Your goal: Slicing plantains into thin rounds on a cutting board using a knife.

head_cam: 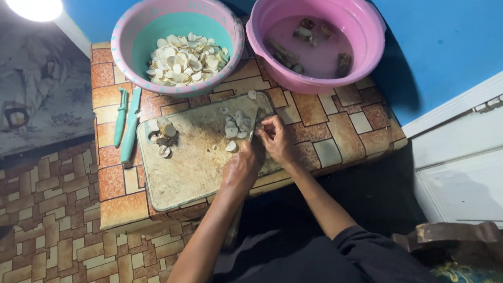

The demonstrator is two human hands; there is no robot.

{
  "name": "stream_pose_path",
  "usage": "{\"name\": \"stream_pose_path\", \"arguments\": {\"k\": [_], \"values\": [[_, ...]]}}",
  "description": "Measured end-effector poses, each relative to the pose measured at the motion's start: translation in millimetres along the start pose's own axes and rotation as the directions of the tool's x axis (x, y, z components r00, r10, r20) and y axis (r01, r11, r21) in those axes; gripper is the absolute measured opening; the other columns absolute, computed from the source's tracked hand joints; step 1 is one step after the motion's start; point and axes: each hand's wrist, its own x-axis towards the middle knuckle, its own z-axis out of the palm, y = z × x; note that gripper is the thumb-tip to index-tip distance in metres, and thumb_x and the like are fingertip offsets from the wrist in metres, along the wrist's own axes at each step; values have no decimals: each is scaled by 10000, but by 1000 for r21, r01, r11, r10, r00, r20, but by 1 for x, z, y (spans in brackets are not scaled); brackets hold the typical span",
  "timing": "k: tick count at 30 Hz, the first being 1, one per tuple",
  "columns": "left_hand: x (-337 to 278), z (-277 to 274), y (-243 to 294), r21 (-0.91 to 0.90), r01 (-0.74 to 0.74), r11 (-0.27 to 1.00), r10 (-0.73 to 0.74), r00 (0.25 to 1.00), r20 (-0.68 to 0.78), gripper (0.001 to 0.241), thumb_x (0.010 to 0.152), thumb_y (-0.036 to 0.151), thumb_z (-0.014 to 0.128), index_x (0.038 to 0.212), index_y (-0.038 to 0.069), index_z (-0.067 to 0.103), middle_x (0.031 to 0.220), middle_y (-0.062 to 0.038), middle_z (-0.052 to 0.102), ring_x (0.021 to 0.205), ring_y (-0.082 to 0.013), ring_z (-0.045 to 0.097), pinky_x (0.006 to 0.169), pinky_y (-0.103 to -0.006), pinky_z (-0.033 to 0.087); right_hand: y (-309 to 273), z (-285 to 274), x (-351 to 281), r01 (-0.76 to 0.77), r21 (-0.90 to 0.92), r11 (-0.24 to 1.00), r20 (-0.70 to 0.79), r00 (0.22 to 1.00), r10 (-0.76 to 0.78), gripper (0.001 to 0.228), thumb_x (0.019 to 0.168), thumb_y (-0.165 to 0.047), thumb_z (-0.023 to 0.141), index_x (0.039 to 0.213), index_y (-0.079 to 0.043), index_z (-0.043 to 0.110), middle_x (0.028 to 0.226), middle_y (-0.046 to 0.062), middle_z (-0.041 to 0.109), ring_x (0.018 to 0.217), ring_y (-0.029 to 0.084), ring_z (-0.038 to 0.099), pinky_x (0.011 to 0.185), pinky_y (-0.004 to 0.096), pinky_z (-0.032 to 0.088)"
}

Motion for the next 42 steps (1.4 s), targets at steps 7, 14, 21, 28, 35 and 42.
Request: {"name": "stream_pose_path", "arguments": {"k": [7,14,21,28,35,42], "values": [[-18,-8,-20,-130,-17,991,20,1000,23,215,821,102,457,1002,55,350,831,-272,627,809,-487,636,651,-564,515,-16,-6,-5,52,47,998,-31,998,-50,286,753,2,667,1001,-55,537,957,123,586,848,258,651,695,316,559],[-51,-20,-22,-166,3,986,8,998,60,228,811,64,440,1021,42,355,822,-282,625,798,-477,639,645,-540,523,-21,-10,-8,51,-38,998,0,999,-51,143,819,-168,664,932,-116,592,919,64,581,829,222,640,672,289,559],[-72,-30,-19,-250,-44,967,56,998,40,199,815,30,438,994,40,350,792,-308,609,767,-491,635,643,-543,525,-8,-4,-6,-60,192,979,103,994,41,275,827,-113,655,1081,-53,566,1044,164,602,890,276,642,751,313,550],[-70,-22,-20,-296,-43,954,56,998,34,217,810,53,425,1014,54,353,796,-300,601,792,-516,615,662,-579,497,-28,-13,-17,14,112,994,90,996,-24,225,811,-97,671,1022,-91,594,1022,76,577,851,196,643,716,278,558],[-92,-39,-12,-289,-34,957,55,996,64,206,822,61,408,1016,53,340,837,-301,618,817,-505,622,697,-585,493,-48,-19,-25,27,71,997,83,996,-33,214,838,-73,642,1032,-80,553,972,93,614,853,256,661,713,338,569],[-101,-38,-9,-197,-63,978,77,995,64,216,828,52,390,1040,53,349,842,-274,628,801,-473,637,680,-552,515,-37,-16,-28,130,-126,983,38,991,-126,233,798,-228,715,965,-123,590,1004,22,595,924,216,640,706,303,569]]}}
